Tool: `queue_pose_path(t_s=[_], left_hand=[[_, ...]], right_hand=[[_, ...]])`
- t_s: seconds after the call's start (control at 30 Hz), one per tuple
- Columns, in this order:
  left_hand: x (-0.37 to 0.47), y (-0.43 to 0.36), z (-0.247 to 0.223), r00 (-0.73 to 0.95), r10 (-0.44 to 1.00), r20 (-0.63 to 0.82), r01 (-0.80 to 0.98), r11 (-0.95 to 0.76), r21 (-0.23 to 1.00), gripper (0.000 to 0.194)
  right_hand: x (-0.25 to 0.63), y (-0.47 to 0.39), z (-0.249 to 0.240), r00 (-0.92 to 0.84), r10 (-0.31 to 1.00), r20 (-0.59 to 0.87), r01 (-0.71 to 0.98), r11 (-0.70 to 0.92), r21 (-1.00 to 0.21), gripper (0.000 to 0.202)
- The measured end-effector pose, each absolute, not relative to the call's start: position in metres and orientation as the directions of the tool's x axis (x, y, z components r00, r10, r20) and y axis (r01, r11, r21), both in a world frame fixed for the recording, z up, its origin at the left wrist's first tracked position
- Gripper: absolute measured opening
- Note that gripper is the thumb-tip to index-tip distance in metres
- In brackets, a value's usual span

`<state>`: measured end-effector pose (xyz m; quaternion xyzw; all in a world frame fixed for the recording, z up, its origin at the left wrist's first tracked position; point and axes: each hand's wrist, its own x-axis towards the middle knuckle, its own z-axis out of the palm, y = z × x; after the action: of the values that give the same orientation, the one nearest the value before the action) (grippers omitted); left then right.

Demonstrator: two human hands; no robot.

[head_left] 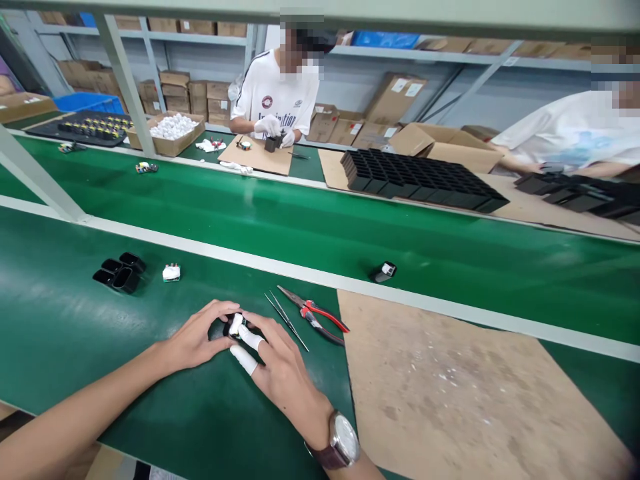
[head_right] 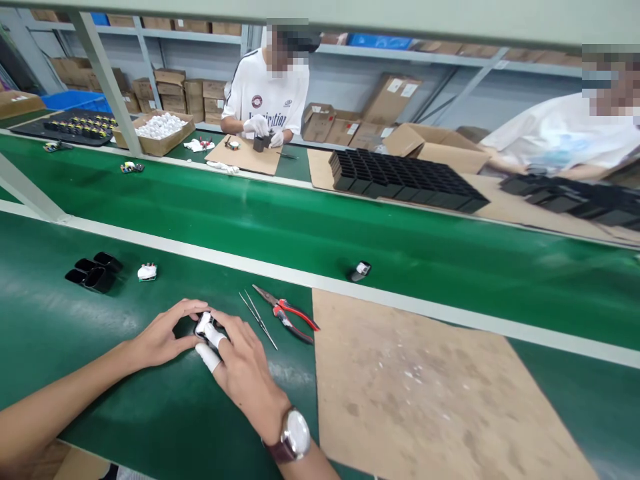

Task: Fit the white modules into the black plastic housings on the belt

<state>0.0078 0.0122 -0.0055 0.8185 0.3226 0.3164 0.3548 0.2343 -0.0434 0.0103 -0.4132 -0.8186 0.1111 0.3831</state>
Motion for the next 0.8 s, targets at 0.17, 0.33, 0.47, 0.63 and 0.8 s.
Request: queue_pose_path(t_s=[0.17,0.33,0.47,0.63,0.8], left_hand=[[0.006,0.01,-0.012,0.565,0.77,0.295,0.335,-0.542,0.771,0.054],[0.011,0.008,-0.01,0.567,0.749,0.343,0.33,-0.588,0.738,0.054],[0.013,0.007,-0.005,0.617,0.699,0.361,0.323,-0.644,0.694,0.055],[0.009,0.007,-0.002,0.646,0.695,0.316,0.366,-0.645,0.67,0.058],[0.0,0.012,0.0,0.641,0.709,0.295,0.429,-0.649,0.629,0.056]], right_hand=[[0.229,-0.042,0.014,-0.392,0.748,0.535,0.619,0.645,-0.448,0.027],[0.238,-0.037,0.005,-0.295,0.762,0.577,0.467,0.642,-0.608,0.03],[0.246,-0.035,0.005,-0.34,0.728,0.596,0.43,0.684,-0.59,0.029],[0.248,-0.034,0.012,-0.364,0.678,0.638,0.455,0.728,-0.513,0.035],[0.255,-0.034,0.019,-0.302,0.698,0.649,0.417,0.709,-0.569,0.041]])
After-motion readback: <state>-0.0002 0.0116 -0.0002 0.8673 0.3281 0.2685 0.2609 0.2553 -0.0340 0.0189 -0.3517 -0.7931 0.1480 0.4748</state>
